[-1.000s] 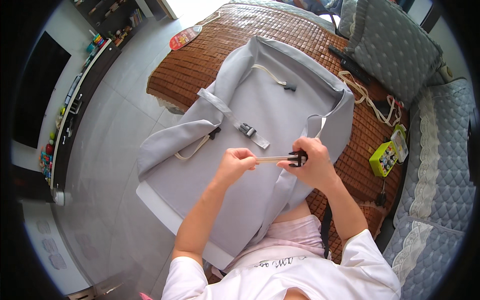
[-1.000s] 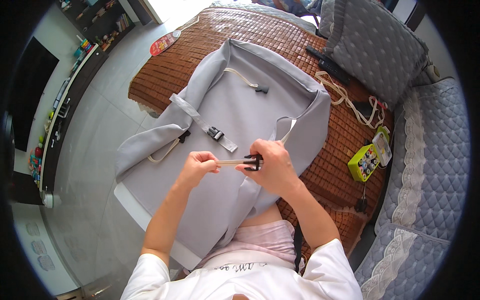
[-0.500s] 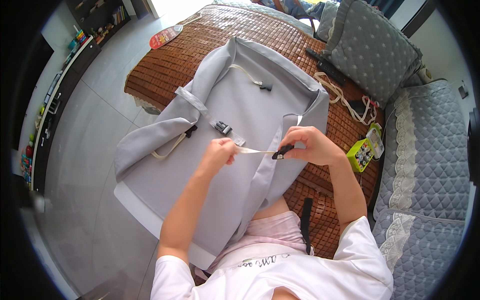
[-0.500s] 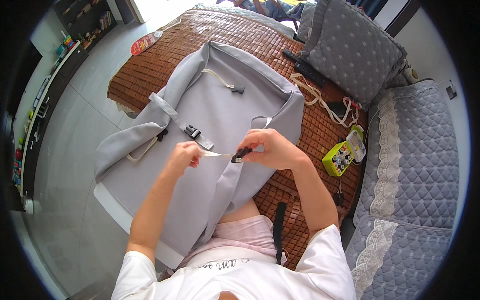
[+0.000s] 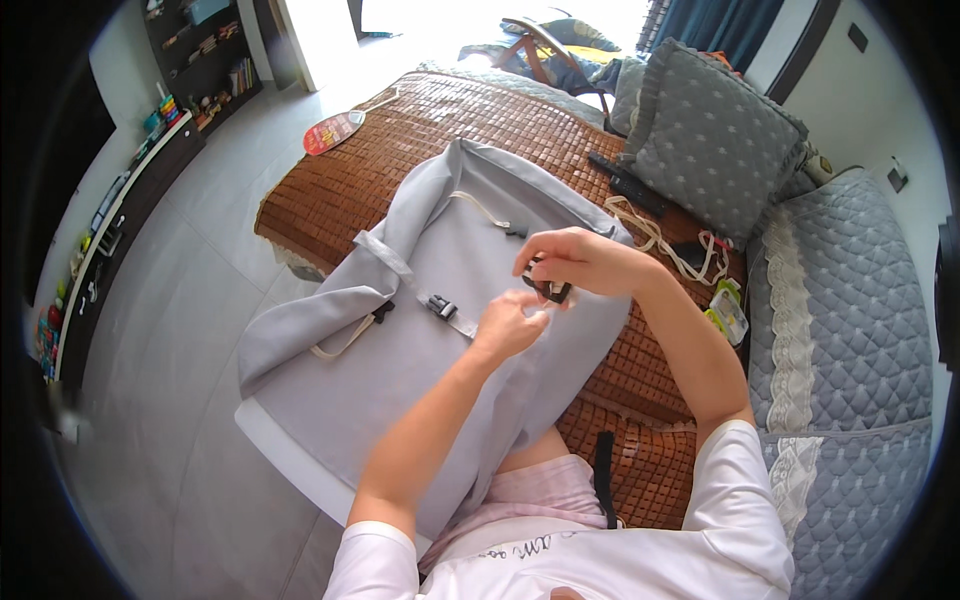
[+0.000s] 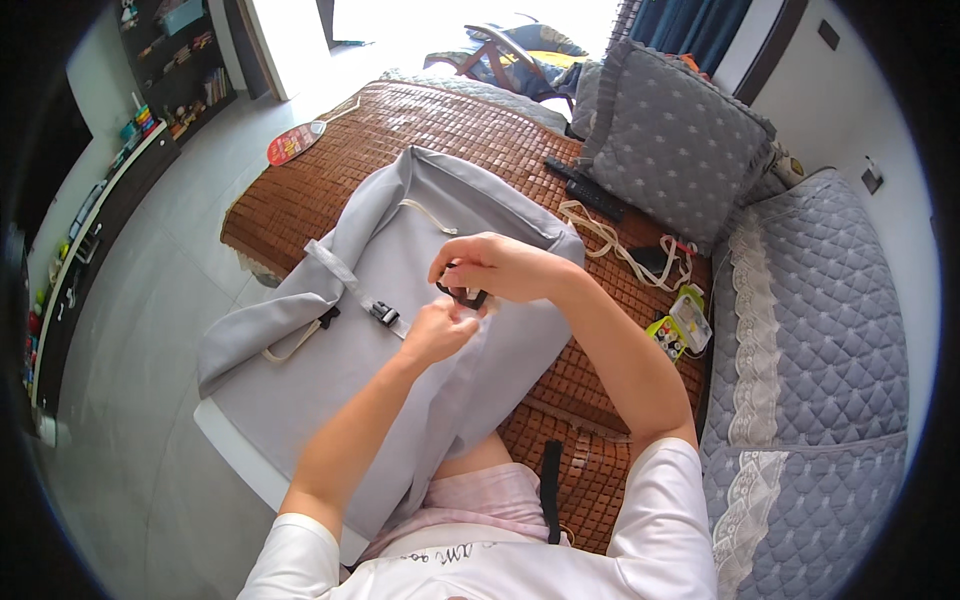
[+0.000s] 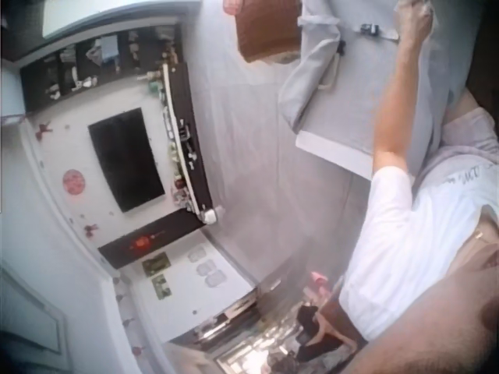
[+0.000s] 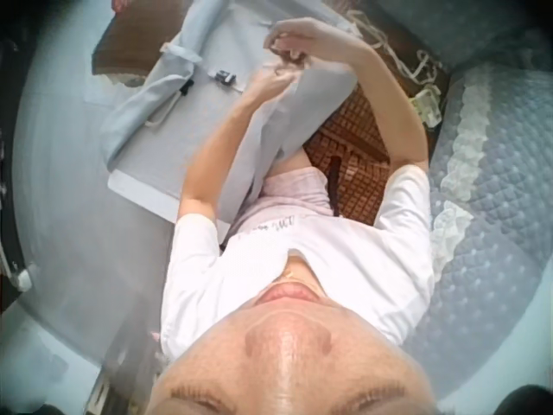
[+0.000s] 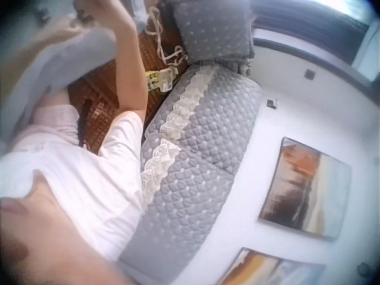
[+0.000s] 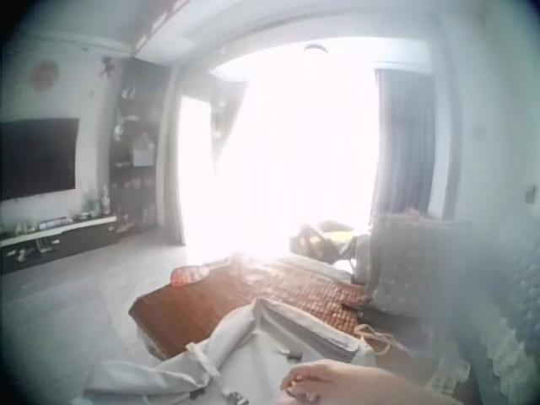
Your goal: The person sews a white fabric strap onto a grey bag by hand, cuts the strap with scissors, and then threads it through a plastic buckle.
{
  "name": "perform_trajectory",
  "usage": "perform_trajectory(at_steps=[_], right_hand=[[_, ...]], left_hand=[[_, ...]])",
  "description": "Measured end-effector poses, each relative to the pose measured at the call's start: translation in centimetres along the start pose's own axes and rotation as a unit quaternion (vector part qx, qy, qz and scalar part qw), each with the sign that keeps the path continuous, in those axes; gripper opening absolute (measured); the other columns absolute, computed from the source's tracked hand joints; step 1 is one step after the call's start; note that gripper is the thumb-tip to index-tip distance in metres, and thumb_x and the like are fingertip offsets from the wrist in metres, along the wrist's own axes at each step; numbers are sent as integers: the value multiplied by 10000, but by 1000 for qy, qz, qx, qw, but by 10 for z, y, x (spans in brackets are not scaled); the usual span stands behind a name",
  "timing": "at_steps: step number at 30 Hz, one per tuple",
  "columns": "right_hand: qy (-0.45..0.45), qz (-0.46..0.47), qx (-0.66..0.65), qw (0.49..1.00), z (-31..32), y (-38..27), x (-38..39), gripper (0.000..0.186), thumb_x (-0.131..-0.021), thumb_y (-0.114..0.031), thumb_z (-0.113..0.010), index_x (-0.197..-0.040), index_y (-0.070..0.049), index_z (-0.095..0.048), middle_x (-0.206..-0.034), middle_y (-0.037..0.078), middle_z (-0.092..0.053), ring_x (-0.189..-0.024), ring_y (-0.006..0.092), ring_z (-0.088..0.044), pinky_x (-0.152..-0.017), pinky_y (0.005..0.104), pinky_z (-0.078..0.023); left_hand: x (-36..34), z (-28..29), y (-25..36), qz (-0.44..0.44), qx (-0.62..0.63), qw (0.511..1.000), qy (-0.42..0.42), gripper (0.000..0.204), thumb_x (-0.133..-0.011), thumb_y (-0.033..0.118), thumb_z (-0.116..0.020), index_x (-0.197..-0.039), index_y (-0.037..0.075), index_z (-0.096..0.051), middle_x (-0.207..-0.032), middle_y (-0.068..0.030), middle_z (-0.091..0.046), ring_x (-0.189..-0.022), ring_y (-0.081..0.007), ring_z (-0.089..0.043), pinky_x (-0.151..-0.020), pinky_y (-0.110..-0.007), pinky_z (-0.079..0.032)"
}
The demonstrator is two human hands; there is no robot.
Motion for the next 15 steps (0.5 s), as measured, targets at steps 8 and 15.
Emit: perform_trajectory(at_steps=[8, 15], right_hand=[[52, -66, 113, 990, -4, 19, -8, 243, -821, -231, -508, -926, -22, -444, -759, 87, -554, -628, 137, -536, -534, 276, -452], [41, -57, 52, 996, -14, 54, 10, 321, -768, -238, -598, -1009, -41, -519, -695, 57, -540, -617, 145, -501, -573, 278, -414]], left_hand=[[1, 48, 34, 53, 450, 889, -63, 263, -795, 206, -574, -960, 2, -573, -829, -41, -607, -708, -96, -566, -644, -225, -462], [2, 63, -3, 45, 446, 894, 12, 196, -757, 91, -628, -936, 23, -586, -801, -29, -608, -684, -74, -572, -601, -181, -474]])
Point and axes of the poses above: each hand's wrist, its own x-axis away from the middle knuckle, its own z-axis out of the back of the hand, y = z × x, the point moved 1 cm from there along -x, towards the middle knuckle
